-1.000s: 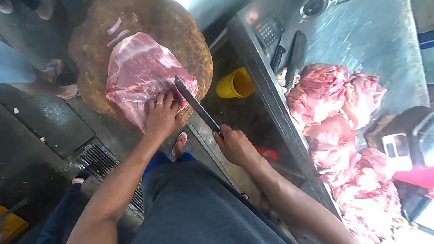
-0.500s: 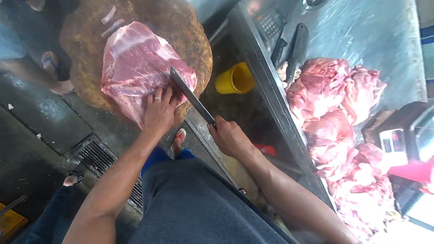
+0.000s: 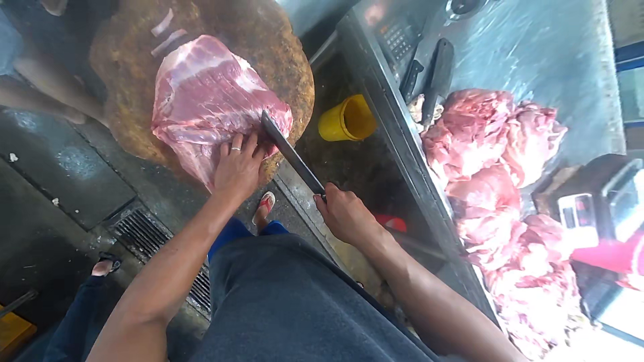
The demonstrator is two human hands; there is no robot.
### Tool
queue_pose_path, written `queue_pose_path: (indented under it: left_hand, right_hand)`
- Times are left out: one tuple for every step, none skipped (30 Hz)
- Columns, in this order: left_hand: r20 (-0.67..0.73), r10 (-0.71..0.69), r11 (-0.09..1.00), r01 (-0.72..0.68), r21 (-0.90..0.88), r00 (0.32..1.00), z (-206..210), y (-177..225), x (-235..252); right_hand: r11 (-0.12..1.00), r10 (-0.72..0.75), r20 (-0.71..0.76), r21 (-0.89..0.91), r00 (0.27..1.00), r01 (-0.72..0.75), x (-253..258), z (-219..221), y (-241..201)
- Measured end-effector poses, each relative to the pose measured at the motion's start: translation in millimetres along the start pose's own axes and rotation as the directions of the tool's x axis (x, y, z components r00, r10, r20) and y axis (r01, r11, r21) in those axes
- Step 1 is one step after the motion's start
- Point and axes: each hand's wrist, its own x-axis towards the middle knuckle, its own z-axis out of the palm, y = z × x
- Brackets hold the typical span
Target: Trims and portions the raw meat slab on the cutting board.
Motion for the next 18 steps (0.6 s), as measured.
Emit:
queue_pose_path:
  left_hand:
    - [0.001,-0.001,1.000,0.001,-0.010,1.000,0.1,0.0,0.1]
    - [0.001,-0.002,1.000,0.002,-0.017,1.000,0.1,-0.2,-0.1]
    - [0.002,-0.003,1.000,0.003,-0.021,1.000,0.1,-0.9,-0.6]
    - [0.002,-0.005,1.000,0.005,-0.031,1.000,-0.4,-2.0,-0.9]
    - [-0.008,-0.013,0.999,0.012,-0.050,1.000,-1.8,-3.4,0.3]
    - [-0.022,-0.032,0.997,0.031,-0.076,0.999,-3.6,-4.8,3.4]
    - [-0.034,-0.058,0.994,0.055,-0.097,0.998,-6.2,-4.8,7.7]
    - [-0.034,-0.086,0.991,0.082,-0.104,0.996,-9.2,-3.2,12.5]
    - [-0.014,-0.114,0.989,0.112,-0.092,0.993,-12.1,-0.3,17.0]
    - [0.010,-0.134,0.989,0.135,-0.065,0.991,-14.0,3.6,21.1]
    - [0.030,-0.145,0.989,0.146,-0.033,0.989,-14.6,7.2,24.9]
    - [0.037,-0.145,0.989,0.145,-0.006,0.989,-14.6,9.8,27.6]
    - [0.033,-0.143,0.990,0.143,0.010,0.989,-13.8,11.1,28.9]
    - [0.026,-0.143,0.990,0.143,0.022,0.989,-12.5,11.5,28.6]
    - [0.020,-0.152,0.988,0.151,0.030,0.988,-11.3,11.4,27.6]
    - [0.020,-0.169,0.985,0.169,0.035,0.985,-10.5,11.2,27.1]
    - [0.015,-0.189,0.981,0.188,0.043,0.982,-9.5,10.9,27.5]
    - [0.009,-0.205,0.978,0.205,0.048,0.979,-8.7,11.4,28.7]
  right_hand:
    - [1.000,0.003,0.001,0.002,1.000,-0.003,0.0,0.9,1.7]
    - [1.000,0.001,0.001,0.010,1.000,-0.001,-1.1,1.6,3.7]
    - [1.000,-0.005,-0.006,0.023,1.000,0.006,-3.6,2.4,6.4]
    - [0.999,-0.015,-0.029,0.043,0.999,0.017,-7.2,3.4,10.6]
    - [0.997,-0.028,-0.079,0.069,0.996,0.033,-10.8,4.9,16.2]
    - [0.994,-0.044,-0.152,0.095,0.987,0.059,-13.5,7.2,22.7]
    - [0.989,-0.058,-0.234,0.116,0.971,0.087,-15.2,9.5,28.9]
    - [0.985,-0.065,-0.303,0.134,0.951,0.110,-15.8,10.7,33.7]
    - [0.982,-0.066,-0.349,0.146,0.935,0.124,-15.7,10.9,36.7]
    - [0.980,-0.062,-0.372,0.151,0.926,0.126,-14.7,10.3,38.8]
    - [0.980,-0.055,-0.382,0.158,0.923,0.123,-13.2,8.9,40.7]
    - [0.979,-0.046,-0.383,0.167,0.922,0.119,-11.8,7.7,42.6]
    - [0.978,-0.038,-0.380,0.175,0.924,0.112,-11.1,7.7,44.5]
    - [0.978,-0.030,-0.368,0.183,0.929,0.104,-11.3,8.8,46.0]
    - [0.978,-0.023,-0.355,0.187,0.934,0.095,-11.7,10.9,47.0]
    - [0.978,-0.019,-0.341,0.188,0.940,0.089,-11.9,13.3,47.4]
    - [0.979,-0.018,-0.327,0.188,0.945,0.084,-12.1,15.4,47.6]
    - [0.979,-0.018,-0.308,0.189,0.951,0.079,-12.3,16.8,47.4]
